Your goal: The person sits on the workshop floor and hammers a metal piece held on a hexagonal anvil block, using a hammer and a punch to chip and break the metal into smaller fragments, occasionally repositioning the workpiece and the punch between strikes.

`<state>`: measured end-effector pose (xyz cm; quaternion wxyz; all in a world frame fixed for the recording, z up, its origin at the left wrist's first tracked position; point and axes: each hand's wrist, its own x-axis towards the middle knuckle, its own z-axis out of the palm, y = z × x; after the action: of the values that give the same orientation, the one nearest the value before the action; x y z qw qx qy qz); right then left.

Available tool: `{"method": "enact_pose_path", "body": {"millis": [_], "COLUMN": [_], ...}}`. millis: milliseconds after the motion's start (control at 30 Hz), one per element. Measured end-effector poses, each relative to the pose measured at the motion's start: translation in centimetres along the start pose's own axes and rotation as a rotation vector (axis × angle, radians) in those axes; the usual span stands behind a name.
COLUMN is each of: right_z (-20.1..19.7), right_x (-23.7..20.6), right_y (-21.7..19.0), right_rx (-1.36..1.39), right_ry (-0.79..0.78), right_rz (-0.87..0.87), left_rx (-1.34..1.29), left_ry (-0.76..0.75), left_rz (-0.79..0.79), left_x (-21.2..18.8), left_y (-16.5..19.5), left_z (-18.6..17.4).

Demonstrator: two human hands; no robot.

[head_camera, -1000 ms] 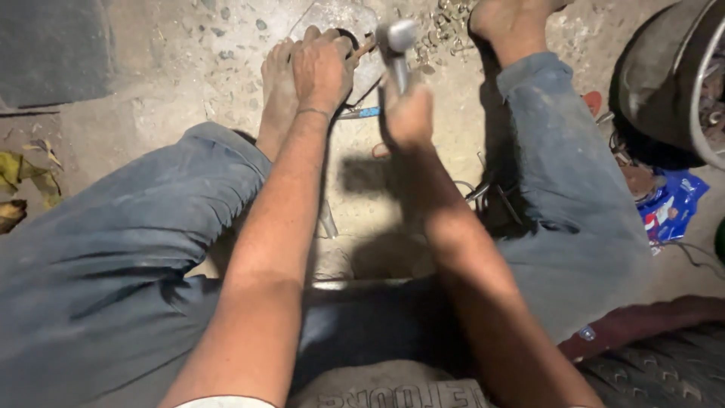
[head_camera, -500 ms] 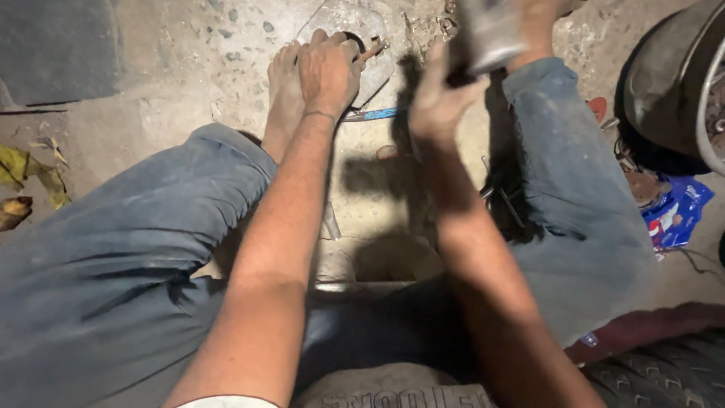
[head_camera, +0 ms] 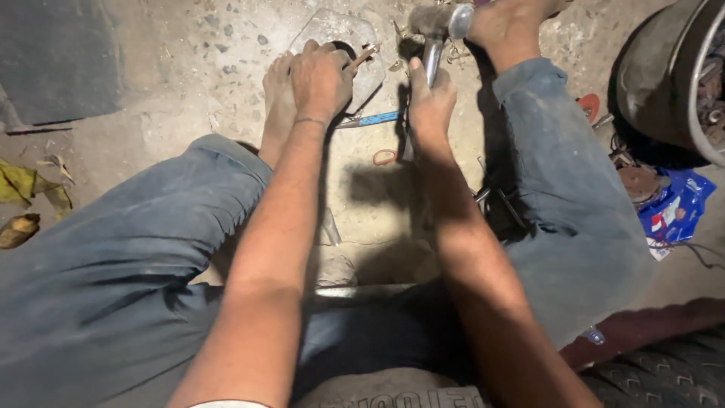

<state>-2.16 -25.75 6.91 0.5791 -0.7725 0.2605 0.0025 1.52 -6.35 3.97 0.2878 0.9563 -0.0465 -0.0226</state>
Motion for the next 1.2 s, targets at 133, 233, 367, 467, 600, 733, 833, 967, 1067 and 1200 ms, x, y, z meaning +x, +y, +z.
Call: {"method": "enact_pose_path", "body": {"millis": [133,233,367,467,600,733,833,967,1067,1200], "right_z": [-0.1,0.0,0.1,0.0,0.2,0.9,0.9,0.3,0.5,1.5], "right_x": [-0.2,-0.5,-1.0,-1.3,-2.0,-3.1,-3.3,-2.9,-2.8,-3.3], "right_y": [-0.3,-0.2,-0.7,-1.6,-2.5,-2.6,-2.9,-4.0,-4.5,-3.4], "right_rx": [0.005,-0.122,-0.138,-0.137,-0.253,-0.459,-0.547,-0.480,-0.345,-0.344], "right_ry": [-0.006,0.004,-0.002,-0.003,0.017,-0.099,-0.106,-0.079,-0.010,0.021], "right_rz": [-0.033,-0.078,-0.091,-0.176,-0.243,-0.112,-0.144,-0.177,-0.202,-0.215], "left_rx": [-0.008,-0.031,-0.058,-0.040,0.001,0.016,0.027,-0.020,-0.037,-0.059], "left_ry": [-0.103,-0.171,-0.262,-0.273,-0.263,-0.251,-0.230,-0.259,-0.247,-0.212], "left_rz": [-0.058,-0.161,-0.206,-0.198,-0.174,-0.191,-0.177,-0.212,-0.231,-0.235], "left_x": [1.1,1.8,1.8,1.7,1.7,1.5,1.4,1.7,1.8,1.6], "left_y": [-0.2,0.3,1.2,1.6,1.6,1.5,1.7,2.0,2.3,2.2], "left_z": [-0.4,-1.1,-2.2,-2.6,-2.3,-2.0,-2.3,-2.9,-3.2,-3.1]}}
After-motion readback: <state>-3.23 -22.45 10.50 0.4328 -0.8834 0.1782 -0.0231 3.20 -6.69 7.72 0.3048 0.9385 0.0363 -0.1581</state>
